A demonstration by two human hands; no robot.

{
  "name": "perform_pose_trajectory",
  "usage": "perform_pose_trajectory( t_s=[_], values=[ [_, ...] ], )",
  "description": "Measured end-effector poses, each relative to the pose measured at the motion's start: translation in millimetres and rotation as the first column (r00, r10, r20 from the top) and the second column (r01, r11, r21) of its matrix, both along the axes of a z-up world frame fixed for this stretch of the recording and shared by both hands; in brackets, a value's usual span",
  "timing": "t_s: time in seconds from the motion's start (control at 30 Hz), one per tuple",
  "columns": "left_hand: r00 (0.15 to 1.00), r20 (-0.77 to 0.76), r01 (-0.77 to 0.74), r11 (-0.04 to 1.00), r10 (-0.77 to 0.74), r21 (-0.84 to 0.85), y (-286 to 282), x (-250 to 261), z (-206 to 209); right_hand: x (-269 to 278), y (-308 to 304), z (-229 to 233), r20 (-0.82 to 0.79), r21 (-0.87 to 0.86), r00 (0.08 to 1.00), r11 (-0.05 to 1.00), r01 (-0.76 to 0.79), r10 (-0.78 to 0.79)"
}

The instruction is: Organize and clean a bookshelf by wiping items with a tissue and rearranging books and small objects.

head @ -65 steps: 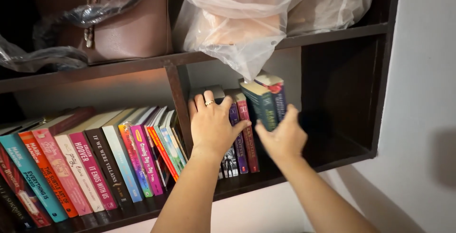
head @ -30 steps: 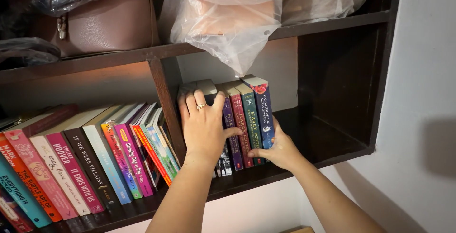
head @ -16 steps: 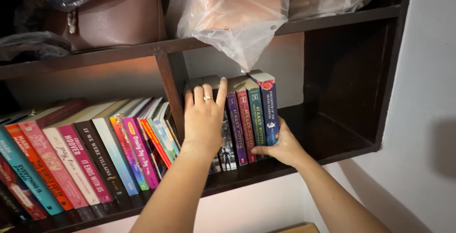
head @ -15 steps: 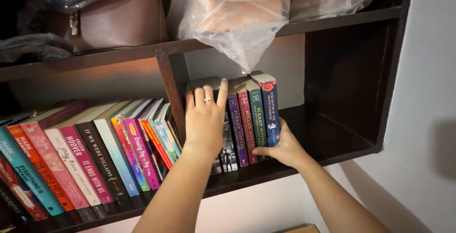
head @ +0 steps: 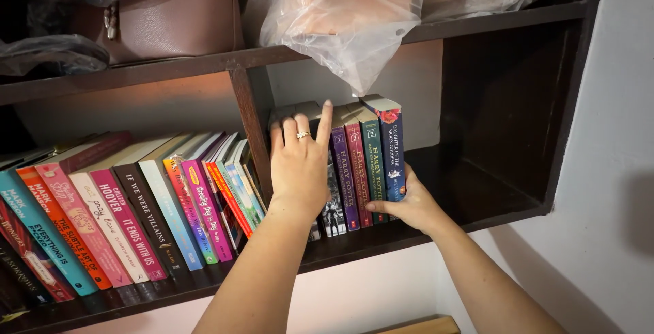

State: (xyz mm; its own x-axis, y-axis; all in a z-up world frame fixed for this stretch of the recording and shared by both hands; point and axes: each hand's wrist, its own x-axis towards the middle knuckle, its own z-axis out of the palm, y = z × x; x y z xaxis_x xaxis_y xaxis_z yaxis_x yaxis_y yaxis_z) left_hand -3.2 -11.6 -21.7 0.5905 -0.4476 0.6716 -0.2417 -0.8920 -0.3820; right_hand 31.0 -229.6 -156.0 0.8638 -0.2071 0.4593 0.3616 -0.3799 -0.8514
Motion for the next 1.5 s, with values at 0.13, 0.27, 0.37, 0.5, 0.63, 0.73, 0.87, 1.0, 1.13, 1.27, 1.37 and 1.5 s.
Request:
perform_pose_trajectory(
  t_s=[0.13,0.27,0.37,0.5,0.63,0.73,0.87,1.0,1.13,1.27,1.37,1.5],
  values=[
    [0.999,0.031,-0.043,0.997,0.042,0.060,2.1,-4.0,-0.8,3.3,-4.1,-3.0,0.066,0.044,0.998,0.999,0.011,-0.014],
    [0.996,0.007,-0.088,0.988,0.087,0.129,4.4,-11.6,2.8,0.7,-7.2,-3.5,0.129,0.091,0.991,0.995,-0.027,0.016],
    [0.994,0.061,-0.102,0.986,0.094,0.133,3.4,-3.1,-3.2,2.6,-7.2,-4.6,0.119,0.119,0.992,0.992,-0.047,0.033],
    [0.986,0.160,-0.065,0.993,0.049,0.095,4.1,-3.4,-12.8,8.4,-12.8,-8.9,0.117,0.105,0.993,0.994,-0.017,0.005],
    [0.835,0.379,0.490,0.853,-0.400,-0.178,21.2,-23.4,-42.1,11.5,-24.4,-17.0,0.151,0.235,0.988,0.970,-0.068,0.032],
    [0.688,0.593,0.693,0.622,-0.419,-0.364,49.1,-25.1,-77.9,21.3,-29.6,-19.3,0.282,0.323,0.956,0.931,-0.169,0.076],
    [0.831,0.521,0.557,0.293,-0.196,-0.777,90.7,-0.8,-132.7,36.1,-46.3,-42.6,0.486,0.295,0.869,0.953,-0.060,-0.096],
    [0.921,0.298,0.352,0.209,-0.252,-0.912,108.6,-5.9,-141.2,-21.7,4.8,-20.0,0.716,0.112,0.664,0.975,0.192,-0.213],
    [0.945,0.153,0.243,0.309,-0.288,-0.920,109.7,3.0,-148.9,-75.8,75.2,42.3,0.885,-0.173,0.465,0.909,0.379,-0.026],
    [0.932,0.203,0.294,0.298,-0.300,-0.908,116.1,5.3,-158.4,-99.0,133.5,93.5,0.857,-0.457,0.455,0.761,0.460,0.240],
    [0.943,0.222,0.280,0.227,-0.248,-0.933,116.5,3.8,-169.0,-88.6,161.6,112.8,0.803,-0.580,0.481,0.650,0.491,0.353],
    [0.955,0.251,0.291,0.320,-0.159,-0.902,118.6,8.0,-173.2,-71.0,196.6,132.4,0.745,-0.666,0.491,0.468,0.581,0.451]
  ],
)
